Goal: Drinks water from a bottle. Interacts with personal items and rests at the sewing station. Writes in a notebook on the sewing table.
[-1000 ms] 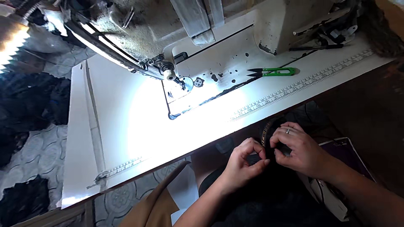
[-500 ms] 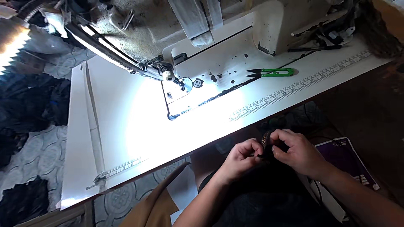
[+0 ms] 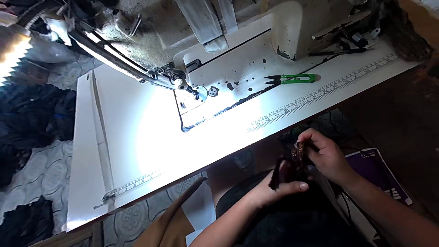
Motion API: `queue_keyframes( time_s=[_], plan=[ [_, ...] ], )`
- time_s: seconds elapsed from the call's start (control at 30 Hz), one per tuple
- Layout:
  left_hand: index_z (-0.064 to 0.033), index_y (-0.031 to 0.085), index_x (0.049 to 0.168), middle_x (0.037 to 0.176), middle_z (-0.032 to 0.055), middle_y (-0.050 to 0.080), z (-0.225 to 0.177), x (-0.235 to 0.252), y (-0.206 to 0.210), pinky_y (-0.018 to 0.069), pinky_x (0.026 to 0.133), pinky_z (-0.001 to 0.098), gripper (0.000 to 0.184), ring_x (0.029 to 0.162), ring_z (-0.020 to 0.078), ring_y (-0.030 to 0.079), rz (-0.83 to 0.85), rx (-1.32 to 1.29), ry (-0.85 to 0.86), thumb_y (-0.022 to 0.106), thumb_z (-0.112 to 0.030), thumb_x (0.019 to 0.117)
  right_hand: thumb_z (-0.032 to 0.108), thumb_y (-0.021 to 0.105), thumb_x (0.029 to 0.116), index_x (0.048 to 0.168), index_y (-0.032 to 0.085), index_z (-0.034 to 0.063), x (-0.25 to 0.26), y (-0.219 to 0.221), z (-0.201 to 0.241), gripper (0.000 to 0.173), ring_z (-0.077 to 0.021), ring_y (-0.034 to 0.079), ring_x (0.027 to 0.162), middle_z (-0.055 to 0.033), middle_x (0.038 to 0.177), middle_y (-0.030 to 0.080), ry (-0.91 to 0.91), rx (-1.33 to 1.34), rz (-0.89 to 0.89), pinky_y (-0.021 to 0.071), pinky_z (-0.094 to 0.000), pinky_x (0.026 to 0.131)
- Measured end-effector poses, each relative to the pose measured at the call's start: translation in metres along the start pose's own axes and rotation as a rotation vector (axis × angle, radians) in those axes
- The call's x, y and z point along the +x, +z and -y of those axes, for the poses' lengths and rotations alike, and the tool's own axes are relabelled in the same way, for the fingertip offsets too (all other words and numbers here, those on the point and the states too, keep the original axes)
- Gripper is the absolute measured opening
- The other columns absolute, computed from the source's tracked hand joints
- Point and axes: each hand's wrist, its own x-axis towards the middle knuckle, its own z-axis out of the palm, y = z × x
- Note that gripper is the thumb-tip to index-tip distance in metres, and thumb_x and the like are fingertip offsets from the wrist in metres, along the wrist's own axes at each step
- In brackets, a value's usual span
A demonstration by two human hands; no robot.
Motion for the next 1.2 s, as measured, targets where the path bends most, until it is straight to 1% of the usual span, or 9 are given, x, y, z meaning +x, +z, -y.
queue_keyframes(
  time_s=[0.07,0.17,0.4,0.53,0.63,0.77,0.87,1.0,1.2],
  plan=[
    [-0.0088,0.062,0.107,0.090,-0.0123,0.069,-0.003,0.004,0.007,0.0540,0.075,0.0180,0.009,0.078,-0.0043,0.063,-0.019,-0.013,-0.127,0.054,-0.009,0.1012,0.005,0.056,0.0978,0.095,0.061,0.0042,0.001,-0.001,0.000,0.006,0.0127,0.059,0.080,0.0119,0.085,0.064,0.015,0.005,-0.107,0.0505,-0.0081,0.077],
    [-0.0180,0.061,0.094,0.071,-0.0178,0.059,-0.009,0.008,0.001,0.0440,0.056,0.0123,0.019,0.058,-0.0079,0.051,-0.086,-0.018,-0.090,0.047,-0.011,0.1042,0.003,0.055,0.0951,0.088,0.062,0.0099,0.002,-0.008,-0.006,0.012,0.0114,0.060,0.084,0.0144,0.086,0.064,-0.034,0.003,-0.263,0.0518,-0.0108,0.079],
    [-0.0299,0.069,0.097,0.078,-0.0221,0.062,-0.028,-0.011,-0.021,0.0451,0.063,0.0083,0.016,0.068,-0.0129,0.054,-0.159,0.212,0.222,0.057,-0.039,0.1029,0.010,0.067,0.0958,0.099,0.058,-0.0156,0.010,-0.102,-0.030,0.028,-0.0365,0.061,0.109,-0.0333,0.117,0.059,-0.136,-0.625,-0.567,0.0515,-0.0455,0.094],
    [-0.0371,0.072,0.104,0.081,-0.0236,0.067,-0.052,-0.033,-0.033,0.0490,0.067,0.0090,0.017,0.072,-0.0122,0.059,-0.280,0.256,0.312,0.056,-0.043,0.1014,0.000,0.053,0.1023,0.120,0.056,-0.0152,-0.011,-0.163,-0.053,0.024,-0.0487,0.061,0.111,-0.0370,0.125,0.057,0.259,-0.755,-0.612,0.0492,-0.0613,0.095],
    [-0.0332,0.072,0.106,0.086,-0.0227,0.068,-0.068,-0.037,-0.037,0.0492,0.071,0.0077,0.017,0.077,-0.0133,0.060,-0.225,0.444,0.278,0.057,-0.040,0.1022,0.008,0.056,0.1042,0.132,0.054,-0.0105,-0.032,-0.170,-0.054,0.033,-0.0479,0.063,0.111,-0.0342,0.126,0.060,0.482,-0.604,-0.388,0.0493,-0.0648,0.094],
    [-0.0031,0.068,0.106,0.079,0.0012,0.068,-0.064,0.001,-0.006,0.0489,0.062,0.0135,0.026,0.066,-0.0028,0.059,0.095,1.022,0.145,0.058,-0.027,0.1017,0.015,0.074,0.0874,0.138,0.056,-0.0017,-0.041,-0.082,-0.014,0.057,-0.0016,0.063,0.083,-0.0110,0.137,0.062,0.155,-0.096,0.207,0.0521,-0.0199,0.068],
    [0.0008,0.069,0.109,0.084,0.0057,0.072,-0.071,0.019,0.023,0.0529,0.069,0.0149,0.023,0.073,-0.0008,0.065,0.224,0.987,0.130,0.057,-0.017,0.1023,0.003,0.070,0.0924,0.125,0.059,-0.0099,-0.031,-0.048,-0.004,0.036,-0.0172,0.068,0.084,-0.0207,0.108,0.069,0.055,0.075,0.586,0.0570,-0.0321,0.073],
    [-0.0319,0.069,0.113,0.083,-0.0249,0.065,-0.092,0.018,0.014,0.0424,0.057,0.0054,0.017,0.062,-0.0167,0.049,0.121,0.637,0.018,0.054,-0.030,0.1055,0.002,0.058,0.1009,0.121,0.064,-0.0094,-0.036,-0.116,-0.029,0.023,-0.0403,0.067,0.096,-0.0296,0.110,0.067,0.386,-0.333,0.402,0.0528,-0.0552,0.087],
    [-0.0006,0.066,0.121,0.081,0.0006,0.064,-0.038,0.067,0.031,0.0473,0.061,0.0230,0.027,0.062,0.0029,0.053,0.253,0.978,-0.326,0.053,-0.017,0.1037,-0.003,0.066,0.0950,0.118,0.067,-0.0072,-0.089,-0.254,-0.093,0.023,-0.0427,0.065,0.110,-0.0272,0.114,0.069,0.760,-0.623,0.056,0.0472,-0.0607,0.100]
  ],
)
